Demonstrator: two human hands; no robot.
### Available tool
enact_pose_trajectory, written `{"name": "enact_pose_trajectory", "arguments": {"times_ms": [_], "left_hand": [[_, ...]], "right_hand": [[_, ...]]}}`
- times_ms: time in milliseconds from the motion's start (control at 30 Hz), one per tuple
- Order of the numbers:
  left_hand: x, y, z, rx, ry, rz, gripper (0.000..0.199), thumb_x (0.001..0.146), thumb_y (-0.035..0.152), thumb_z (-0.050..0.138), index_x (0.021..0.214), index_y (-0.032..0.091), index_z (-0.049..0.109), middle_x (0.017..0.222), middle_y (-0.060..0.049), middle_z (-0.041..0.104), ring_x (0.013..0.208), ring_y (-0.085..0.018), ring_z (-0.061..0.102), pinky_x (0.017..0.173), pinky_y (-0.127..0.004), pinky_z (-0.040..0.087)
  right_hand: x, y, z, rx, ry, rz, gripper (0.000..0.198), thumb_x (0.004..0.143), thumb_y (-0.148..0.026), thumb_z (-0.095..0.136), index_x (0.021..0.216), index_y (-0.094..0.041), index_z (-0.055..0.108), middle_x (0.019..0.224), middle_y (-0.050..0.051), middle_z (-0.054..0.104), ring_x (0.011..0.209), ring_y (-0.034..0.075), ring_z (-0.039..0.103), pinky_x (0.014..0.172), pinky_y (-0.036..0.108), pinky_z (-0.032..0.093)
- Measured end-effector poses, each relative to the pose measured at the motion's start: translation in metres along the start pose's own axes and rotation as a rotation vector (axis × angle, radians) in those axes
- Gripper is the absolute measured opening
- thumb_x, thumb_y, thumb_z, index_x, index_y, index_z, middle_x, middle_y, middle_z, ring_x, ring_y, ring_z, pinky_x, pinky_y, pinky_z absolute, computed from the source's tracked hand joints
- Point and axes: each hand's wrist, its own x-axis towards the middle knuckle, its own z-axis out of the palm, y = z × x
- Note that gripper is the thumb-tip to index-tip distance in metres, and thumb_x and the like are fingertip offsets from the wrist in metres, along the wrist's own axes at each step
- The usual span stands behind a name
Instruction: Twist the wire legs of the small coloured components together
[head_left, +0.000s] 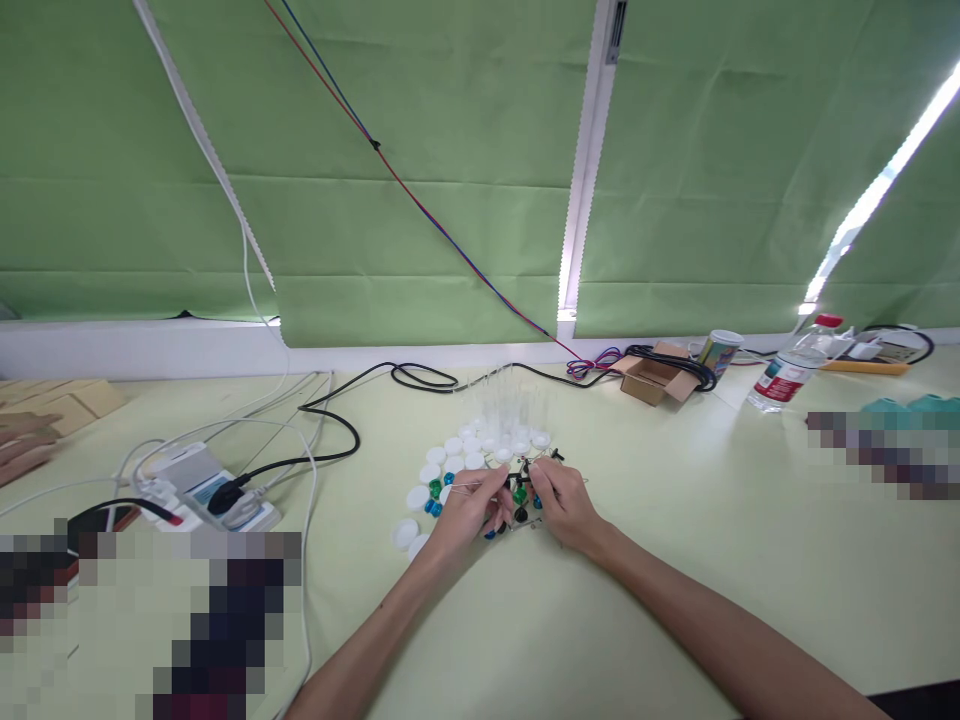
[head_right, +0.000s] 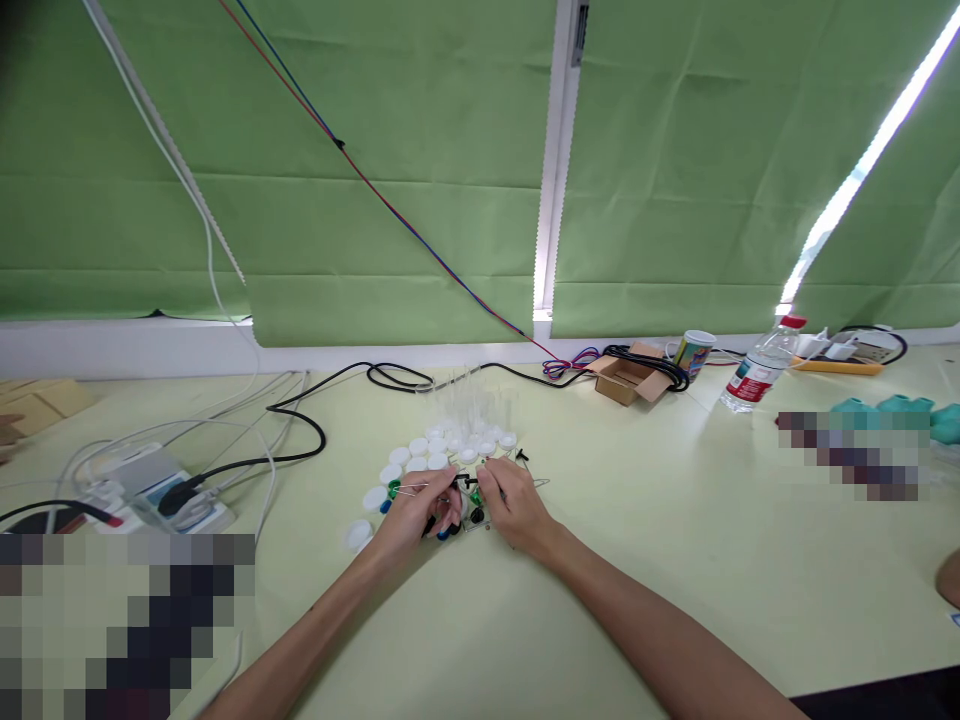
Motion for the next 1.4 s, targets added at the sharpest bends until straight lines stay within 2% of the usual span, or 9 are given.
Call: {"name": "enact_pose_trajectory", "arguments": {"times_ms": [567,700,767,867,1200,1400], "left_hand": [[0.0012,-0.0002,0.0013,-0.041,0.045,0.001,0.052,0.083,0.053,0.058,0.052,0.012,0.062,0.045,-0.005,0.058,0.036,-0.009,0.046,0.036,-0.02,0.028],[0.0012,0.0003,0.0004,-0.088,0.072,-0.002,0.049,0.083,0.05,0.06,0.052,0.012,0.062,0.044,-0.005,0.057,0.035,-0.009,0.045,0.036,-0.02,0.027],[0.0015,0.0002,0.0,-0.116,0.08,-0.004,0.049,0.084,0.049,0.059,0.053,0.012,0.062,0.044,-0.005,0.056,0.036,-0.009,0.045,0.037,-0.02,0.028],[0.0019,0.0004,-0.0003,-0.161,0.085,-0.011,0.047,0.084,0.047,0.06,0.053,0.012,0.062,0.045,-0.005,0.057,0.037,-0.009,0.045,0.037,-0.021,0.029],[-0.0002,0.0027,0.0003,-0.165,0.086,-0.028,0.046,0.084,0.046,0.06,0.053,0.012,0.062,0.045,-0.005,0.056,0.037,-0.009,0.044,0.038,-0.021,0.028],[0.0002,0.0014,0.0002,-0.118,0.076,-0.028,0.047,0.084,0.047,0.059,0.052,0.013,0.061,0.045,-0.005,0.056,0.036,-0.009,0.043,0.038,-0.022,0.027]], "right_hand": [[-0.0002,-0.0003,0.0003,-0.005,0.014,0.015,0.039,0.103,-0.028,0.028,0.069,-0.021,0.047,0.065,0.001,0.052,0.064,0.016,0.047,0.066,0.03,0.038],[-0.0003,-0.0035,-0.0012,0.003,0.028,0.037,0.029,0.102,-0.027,0.031,0.09,-0.02,0.056,0.074,0.002,0.059,0.068,0.016,0.054,0.068,0.029,0.042],[-0.0004,-0.0048,-0.0014,0.02,0.041,0.034,0.023,0.101,-0.028,0.035,0.104,-0.02,0.057,0.084,0.004,0.063,0.074,0.017,0.058,0.07,0.029,0.044],[-0.0007,-0.0052,-0.0007,0.032,0.05,0.013,0.021,0.099,-0.027,0.042,0.113,-0.02,0.055,0.096,0.007,0.064,0.081,0.018,0.06,0.074,0.03,0.047],[-0.0009,-0.002,0.0005,0.063,0.021,-0.002,0.018,0.098,-0.024,0.044,0.112,-0.021,0.054,0.092,0.006,0.065,0.083,0.018,0.063,0.075,0.031,0.049],[-0.0003,-0.0031,0.0005,0.029,0.018,0.001,0.015,0.098,-0.025,0.042,0.103,-0.021,0.056,0.087,0.005,0.064,0.074,0.017,0.059,0.069,0.029,0.047]]}}
